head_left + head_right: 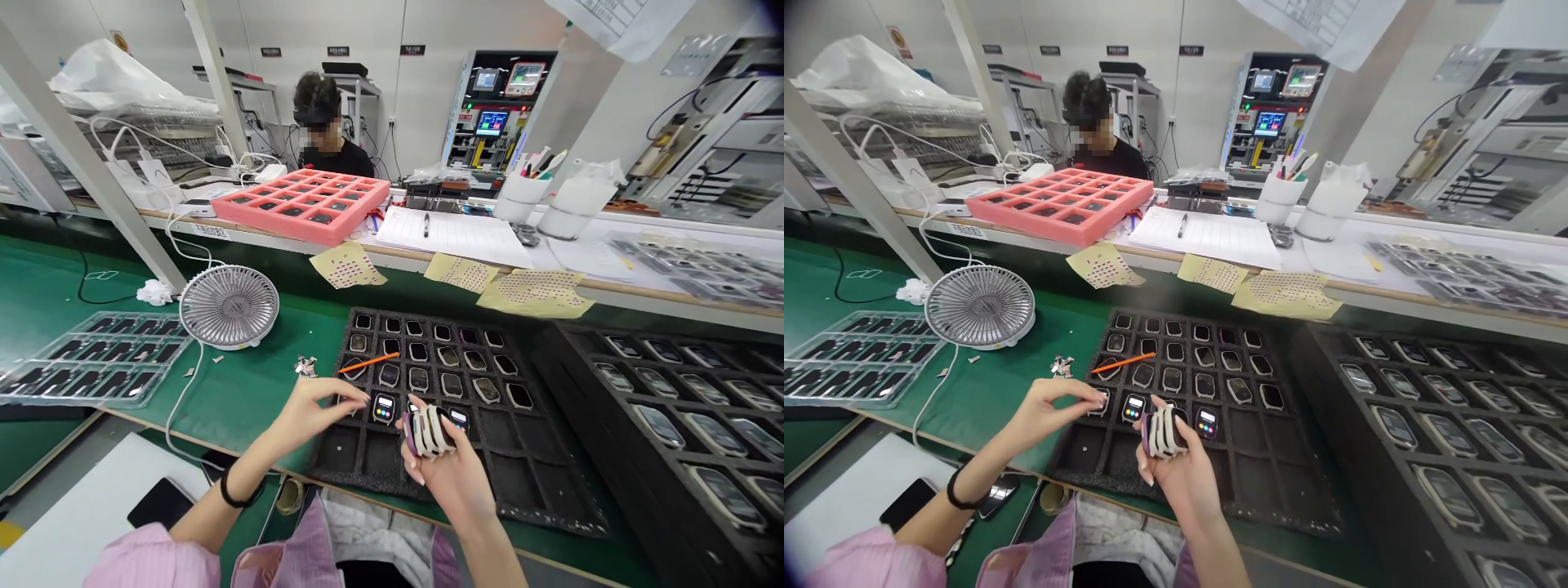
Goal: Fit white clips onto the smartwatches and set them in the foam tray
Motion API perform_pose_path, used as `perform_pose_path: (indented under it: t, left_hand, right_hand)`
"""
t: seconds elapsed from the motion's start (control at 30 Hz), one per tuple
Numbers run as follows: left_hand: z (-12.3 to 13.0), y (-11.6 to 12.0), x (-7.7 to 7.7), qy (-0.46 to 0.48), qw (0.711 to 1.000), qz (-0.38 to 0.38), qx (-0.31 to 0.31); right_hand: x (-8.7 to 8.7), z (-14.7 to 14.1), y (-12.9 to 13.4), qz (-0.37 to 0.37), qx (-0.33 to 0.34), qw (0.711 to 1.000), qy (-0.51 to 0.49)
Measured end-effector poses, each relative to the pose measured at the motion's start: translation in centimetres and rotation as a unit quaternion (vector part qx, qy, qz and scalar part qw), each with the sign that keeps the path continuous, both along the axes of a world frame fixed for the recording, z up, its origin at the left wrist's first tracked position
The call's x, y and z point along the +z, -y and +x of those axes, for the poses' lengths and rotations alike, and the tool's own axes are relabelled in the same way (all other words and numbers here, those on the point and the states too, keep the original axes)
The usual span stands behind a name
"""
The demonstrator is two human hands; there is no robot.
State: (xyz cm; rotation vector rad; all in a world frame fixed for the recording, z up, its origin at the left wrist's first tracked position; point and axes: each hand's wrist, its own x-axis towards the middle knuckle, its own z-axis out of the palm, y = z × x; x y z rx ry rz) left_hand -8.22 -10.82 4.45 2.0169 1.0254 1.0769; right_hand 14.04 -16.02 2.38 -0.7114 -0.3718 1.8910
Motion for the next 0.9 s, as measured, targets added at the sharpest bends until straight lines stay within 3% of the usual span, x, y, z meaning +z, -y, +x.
perform_pose_path:
  t: [0.07,0.17,0.43,0.6,0.77,0.9]
  left_hand:
    - [1.9,0.6,1.4,0.026,0.993,0.034,-0.112]
    - [3.6,0.4,2.1,0.022,0.980,0.081,-0.182]
    - [3.6,-0.3,2.5,-0.002,0.970,0.090,-0.227]
    - [3.3,-0.1,2.9,-0.020,0.971,0.079,-0.223]
    - [3.0,-0.6,2.7,-0.052,0.967,0.022,-0.247]
    - [2.6,-1.0,2.3,-0.043,0.954,-0.041,-0.293]
  right_hand:
    - [0.1,-0.7,0.1,0.000,0.034,0.999,-0.020]
    - [0.3,-1.4,0.4,0.008,0.079,0.996,-0.041]
    - [0.1,-1.9,0.5,0.026,0.133,0.990,-0.032]
    - [-0.1,-2.2,0.7,0.025,0.147,0.989,-0.021]
    - [-0.7,-2.3,0.6,0.007,0.164,0.986,-0.019]
    - [-0.9,-2.2,0.5,-0.012,0.215,0.975,-0.045]
